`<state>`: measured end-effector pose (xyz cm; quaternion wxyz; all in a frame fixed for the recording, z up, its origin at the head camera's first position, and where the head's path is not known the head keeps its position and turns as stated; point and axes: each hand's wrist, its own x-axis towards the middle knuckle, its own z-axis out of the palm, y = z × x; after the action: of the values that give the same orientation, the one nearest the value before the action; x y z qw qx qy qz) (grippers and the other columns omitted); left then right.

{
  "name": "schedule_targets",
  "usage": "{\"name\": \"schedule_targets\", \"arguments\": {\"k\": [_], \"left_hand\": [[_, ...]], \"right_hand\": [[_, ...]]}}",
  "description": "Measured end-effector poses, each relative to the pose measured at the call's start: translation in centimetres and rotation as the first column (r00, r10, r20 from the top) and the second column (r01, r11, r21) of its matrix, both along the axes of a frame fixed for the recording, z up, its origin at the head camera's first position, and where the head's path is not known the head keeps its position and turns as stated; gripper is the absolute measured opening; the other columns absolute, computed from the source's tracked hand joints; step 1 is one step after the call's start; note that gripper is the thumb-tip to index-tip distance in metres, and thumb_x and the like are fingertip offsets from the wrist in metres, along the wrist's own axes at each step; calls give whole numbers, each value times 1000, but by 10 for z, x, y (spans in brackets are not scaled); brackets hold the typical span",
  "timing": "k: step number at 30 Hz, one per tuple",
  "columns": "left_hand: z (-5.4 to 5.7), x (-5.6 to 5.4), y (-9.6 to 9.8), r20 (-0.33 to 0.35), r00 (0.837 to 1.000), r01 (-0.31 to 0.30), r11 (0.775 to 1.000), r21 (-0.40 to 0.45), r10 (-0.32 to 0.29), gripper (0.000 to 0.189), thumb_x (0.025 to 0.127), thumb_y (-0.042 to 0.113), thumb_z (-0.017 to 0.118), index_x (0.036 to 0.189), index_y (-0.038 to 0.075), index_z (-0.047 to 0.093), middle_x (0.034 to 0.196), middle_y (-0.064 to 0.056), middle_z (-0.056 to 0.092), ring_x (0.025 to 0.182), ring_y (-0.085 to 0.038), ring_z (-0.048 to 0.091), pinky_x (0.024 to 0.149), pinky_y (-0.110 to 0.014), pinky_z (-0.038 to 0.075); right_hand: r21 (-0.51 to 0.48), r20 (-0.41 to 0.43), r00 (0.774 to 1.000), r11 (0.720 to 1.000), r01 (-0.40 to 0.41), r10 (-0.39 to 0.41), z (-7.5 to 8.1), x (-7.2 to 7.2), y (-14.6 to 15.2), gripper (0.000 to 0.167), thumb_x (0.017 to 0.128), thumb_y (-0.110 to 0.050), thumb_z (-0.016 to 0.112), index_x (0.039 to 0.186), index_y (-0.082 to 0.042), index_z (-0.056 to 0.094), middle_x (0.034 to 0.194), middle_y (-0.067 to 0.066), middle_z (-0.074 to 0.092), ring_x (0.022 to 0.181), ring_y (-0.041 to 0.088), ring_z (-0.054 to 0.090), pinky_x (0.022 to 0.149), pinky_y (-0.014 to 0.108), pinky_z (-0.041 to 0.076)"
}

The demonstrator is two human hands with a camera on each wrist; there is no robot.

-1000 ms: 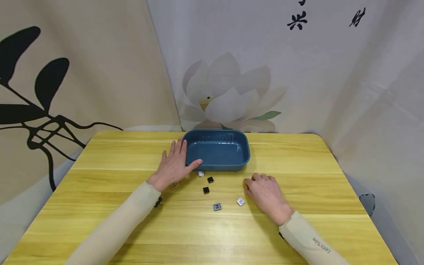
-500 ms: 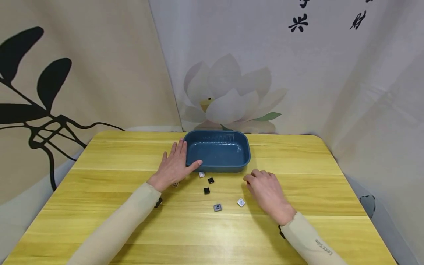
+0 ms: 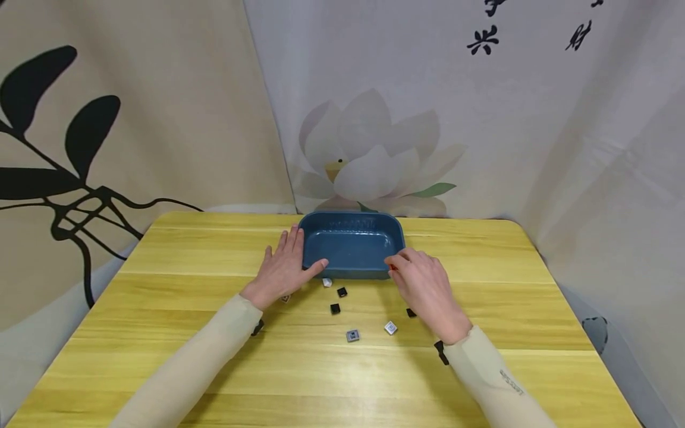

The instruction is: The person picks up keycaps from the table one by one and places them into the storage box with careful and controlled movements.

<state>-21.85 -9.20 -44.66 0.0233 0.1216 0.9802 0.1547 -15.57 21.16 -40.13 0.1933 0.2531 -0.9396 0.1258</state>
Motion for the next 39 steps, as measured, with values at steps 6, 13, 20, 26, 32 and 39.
{"name": "schedule_targets", "arguments": {"k": [6,13,20,26,32,39], "left_hand": [[-1,-1,-1,-1,1000,1,1000,1,-1,111,95,82,36,165,0,9,173,-17,2,158,-40,7,117,-72,18],[-3,-1,-1,-1,1000,-5,1000,2,5,110,95,81,37,165,0,9,173,-16,1,158,-38,6,118,-72,16],[-2,-1,0,5,1000,-8,1000,-3,8,111,95,82,37,165,1,9,173,-14,-1,159,-34,3,119,-71,14],[-2,0,0,-8,1000,-6,1000,-4,6,111,94,82,37,165,1,11,173,-15,2,159,-35,7,118,-71,16],[-2,0,0,-23,1000,-7,1000,-2,7,111,94,82,38,165,-1,13,173,-16,5,158,-36,10,118,-71,17],[-3,-1,0,-21,1000,-5,1000,-10,4,110,95,82,37,165,-1,12,173,-17,4,158,-36,9,118,-71,18]], "right_hand": [[-30,42,999,1000,8,-7,3,-15,-13,20,93,-13,80,112,-9,78,104,5,71,79,20,64,58,31,46],[-12,90,996,1000,24,-23,3,-39,-29,22,93,-14,80,114,-8,78,103,6,70,76,20,63,57,31,47],[26,168,984,998,53,-56,-1,-60,-42,23,94,-16,79,115,-8,78,104,7,70,82,23,65,63,37,54],[71,255,963,995,69,-85,-8,-79,-50,23,95,-17,78,116,-7,77,100,7,69,82,23,64,68,39,56],[140,322,943,989,46,-89,-16,-95,-50,19,96,-18,76,112,-8,77,97,7,70,79,23,65,69,41,56],[186,406,908,982,34,-108,-20,-104,-50,20,100,-19,71,117,-9,77,109,9,75,87,26,70,77,44,59]]}}
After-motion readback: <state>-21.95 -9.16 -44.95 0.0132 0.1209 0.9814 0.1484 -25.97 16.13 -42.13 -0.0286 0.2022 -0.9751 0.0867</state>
